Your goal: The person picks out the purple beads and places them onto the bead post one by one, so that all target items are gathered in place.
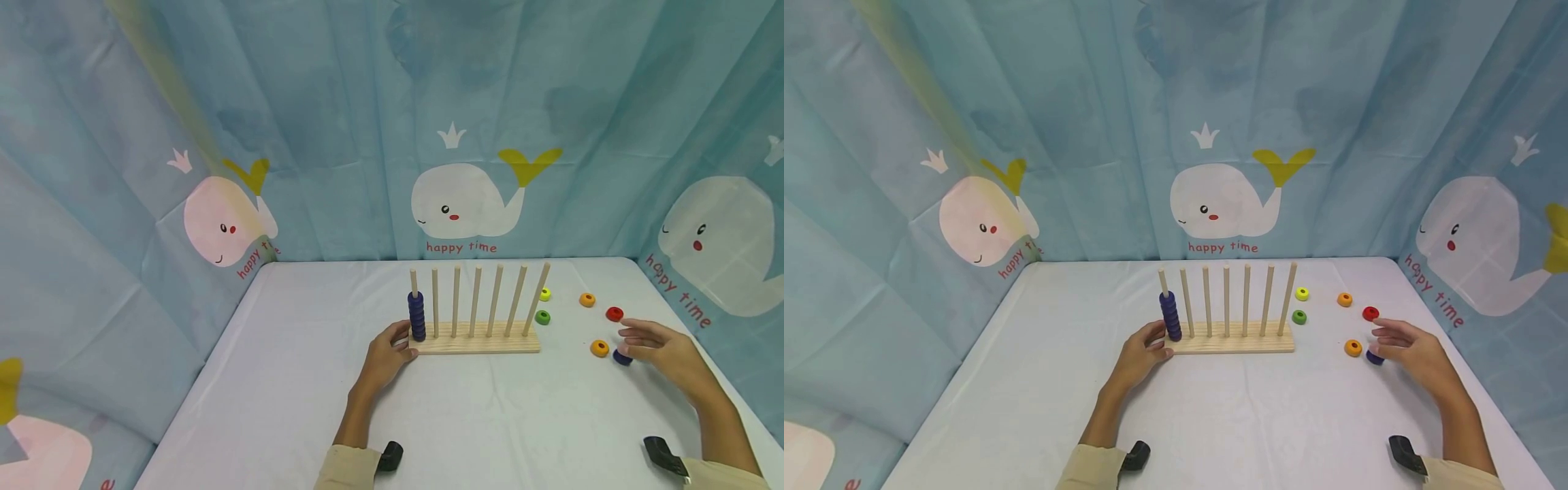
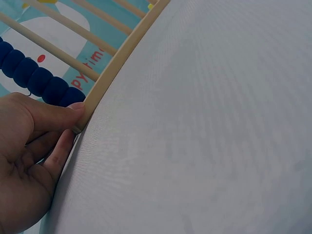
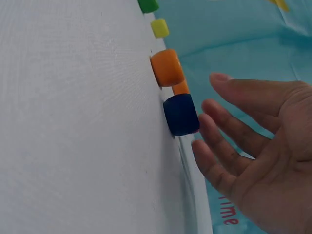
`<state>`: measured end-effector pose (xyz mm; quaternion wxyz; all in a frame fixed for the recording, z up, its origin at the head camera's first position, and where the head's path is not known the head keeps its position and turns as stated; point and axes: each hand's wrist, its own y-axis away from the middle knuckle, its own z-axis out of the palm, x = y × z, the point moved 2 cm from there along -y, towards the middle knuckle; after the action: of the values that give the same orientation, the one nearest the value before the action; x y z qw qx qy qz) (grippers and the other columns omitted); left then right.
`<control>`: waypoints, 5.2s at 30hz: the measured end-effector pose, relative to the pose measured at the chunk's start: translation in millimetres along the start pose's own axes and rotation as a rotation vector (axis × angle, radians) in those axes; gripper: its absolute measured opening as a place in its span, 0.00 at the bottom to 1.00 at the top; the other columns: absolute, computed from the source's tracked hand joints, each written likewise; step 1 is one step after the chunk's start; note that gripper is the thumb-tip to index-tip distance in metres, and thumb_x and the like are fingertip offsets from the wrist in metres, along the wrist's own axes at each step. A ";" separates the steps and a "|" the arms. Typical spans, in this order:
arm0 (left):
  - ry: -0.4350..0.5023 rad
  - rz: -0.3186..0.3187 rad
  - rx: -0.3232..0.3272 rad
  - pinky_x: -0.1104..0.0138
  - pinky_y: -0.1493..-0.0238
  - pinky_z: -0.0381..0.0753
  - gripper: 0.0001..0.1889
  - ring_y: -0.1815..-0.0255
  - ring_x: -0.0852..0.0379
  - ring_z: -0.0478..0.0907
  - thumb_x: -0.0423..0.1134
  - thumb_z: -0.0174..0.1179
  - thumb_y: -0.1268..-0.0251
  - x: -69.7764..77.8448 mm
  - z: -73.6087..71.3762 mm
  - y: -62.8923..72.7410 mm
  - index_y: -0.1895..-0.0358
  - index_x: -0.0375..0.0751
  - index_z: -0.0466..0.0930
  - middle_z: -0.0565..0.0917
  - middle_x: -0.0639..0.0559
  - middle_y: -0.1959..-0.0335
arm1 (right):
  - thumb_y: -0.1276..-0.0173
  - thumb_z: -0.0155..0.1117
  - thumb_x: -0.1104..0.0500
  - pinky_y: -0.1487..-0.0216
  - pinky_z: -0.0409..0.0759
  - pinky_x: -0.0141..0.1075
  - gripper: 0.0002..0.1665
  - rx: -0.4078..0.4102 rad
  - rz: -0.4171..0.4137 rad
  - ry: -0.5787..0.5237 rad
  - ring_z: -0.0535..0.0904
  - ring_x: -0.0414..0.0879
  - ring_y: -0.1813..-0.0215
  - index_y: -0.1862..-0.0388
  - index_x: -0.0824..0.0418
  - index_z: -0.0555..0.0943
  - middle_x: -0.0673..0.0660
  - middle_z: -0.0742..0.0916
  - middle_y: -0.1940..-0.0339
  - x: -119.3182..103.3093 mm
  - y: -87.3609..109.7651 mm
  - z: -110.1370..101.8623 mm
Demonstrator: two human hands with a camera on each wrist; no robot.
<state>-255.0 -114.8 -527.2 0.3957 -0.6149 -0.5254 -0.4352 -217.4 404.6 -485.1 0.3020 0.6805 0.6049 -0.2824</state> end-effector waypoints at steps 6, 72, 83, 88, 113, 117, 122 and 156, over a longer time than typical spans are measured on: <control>0.007 -0.005 -0.003 0.70 0.33 0.84 0.33 0.28 0.45 0.78 0.27 0.68 0.34 0.0 -0.5 0.2 0.25 0.39 0.74 0.79 0.40 0.29 | 0.24 0.70 0.48 0.45 0.82 0.63 0.46 -0.048 0.019 0.023 0.69 0.10 0.58 0.19 0.70 0.63 0.72 0.84 0.33 5.2 -1.8 0.9; 0.022 0.002 0.000 0.65 0.33 0.85 0.33 0.29 0.43 0.80 0.27 0.69 0.34 -0.8 -0.6 1.2 0.25 0.38 0.74 0.79 0.37 0.29 | 0.23 0.69 0.46 0.62 0.80 0.21 0.33 0.178 -0.162 0.131 0.80 0.67 0.43 0.30 0.67 0.79 0.72 0.85 0.41 -55.3 5.2 5.9; 0.033 0.010 0.005 0.64 0.32 0.85 0.33 0.28 0.41 0.79 0.27 0.69 0.35 -1.8 -0.1 0.6 0.26 0.38 0.74 0.79 0.37 0.29 | 0.23 0.70 0.49 0.61 0.71 0.06 0.31 0.248 -0.266 0.097 0.84 0.52 0.47 0.31 0.67 0.80 0.70 0.84 0.41 -87.2 4.5 10.8; 0.028 0.012 0.008 0.64 0.32 0.85 0.33 0.28 0.41 0.78 0.27 0.70 0.35 -1.1 0.0 0.5 0.26 0.39 0.75 0.79 0.37 0.29 | 0.24 0.71 0.52 0.58 0.75 0.07 0.28 0.279 -0.323 0.048 0.75 0.17 0.56 0.32 0.66 0.81 0.66 0.85 0.43 -100.2 4.6 8.9; 0.013 0.020 0.004 0.64 0.30 0.84 0.32 0.27 0.41 0.77 0.27 0.69 0.35 -0.2 -0.7 0.0 0.26 0.38 0.75 0.79 0.37 0.29 | 0.24 0.71 0.52 0.62 0.81 0.14 0.27 0.375 -0.404 -0.013 0.76 0.19 0.53 0.31 0.60 0.82 0.55 0.82 0.43 -150.9 2.2 13.1; 0.010 0.020 0.004 0.65 0.30 0.83 0.32 0.27 0.42 0.77 0.27 0.69 0.34 1.0 -1.4 0.5 0.26 0.38 0.74 0.79 0.38 0.29 | 0.25 0.73 0.56 0.50 0.73 0.06 0.26 0.403 -0.455 -0.027 0.74 0.21 0.48 0.32 0.63 0.83 0.58 0.83 0.42 -162.4 2.9 14.7; 0.007 0.019 0.001 0.66 0.31 0.84 0.32 0.27 0.42 0.77 0.27 0.69 0.33 2.0 -2.2 1.5 0.26 0.38 0.74 0.79 0.37 0.29 | 0.29 0.75 0.63 0.45 0.72 0.07 0.25 0.425 -0.530 -0.064 0.77 0.24 0.48 0.34 0.65 0.84 0.52 0.84 0.45 -177.3 4.0 16.4; 0.020 0.021 -0.009 0.68 0.33 0.85 0.32 0.28 0.44 0.78 0.26 0.69 0.33 -0.5 0.8 0.0 0.25 0.39 0.74 0.79 0.39 0.29 | 0.32 0.74 0.71 0.44 0.81 0.14 0.24 0.273 -0.744 -0.226 0.81 0.33 0.47 0.37 0.64 0.86 0.57 0.86 0.44 -252.3 -2.9 57.3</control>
<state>-254.9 -114.2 -527.9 0.4029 -0.6176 -0.5129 -0.4395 -248.8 197.0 -333.9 0.1506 0.4141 0.7297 -0.5229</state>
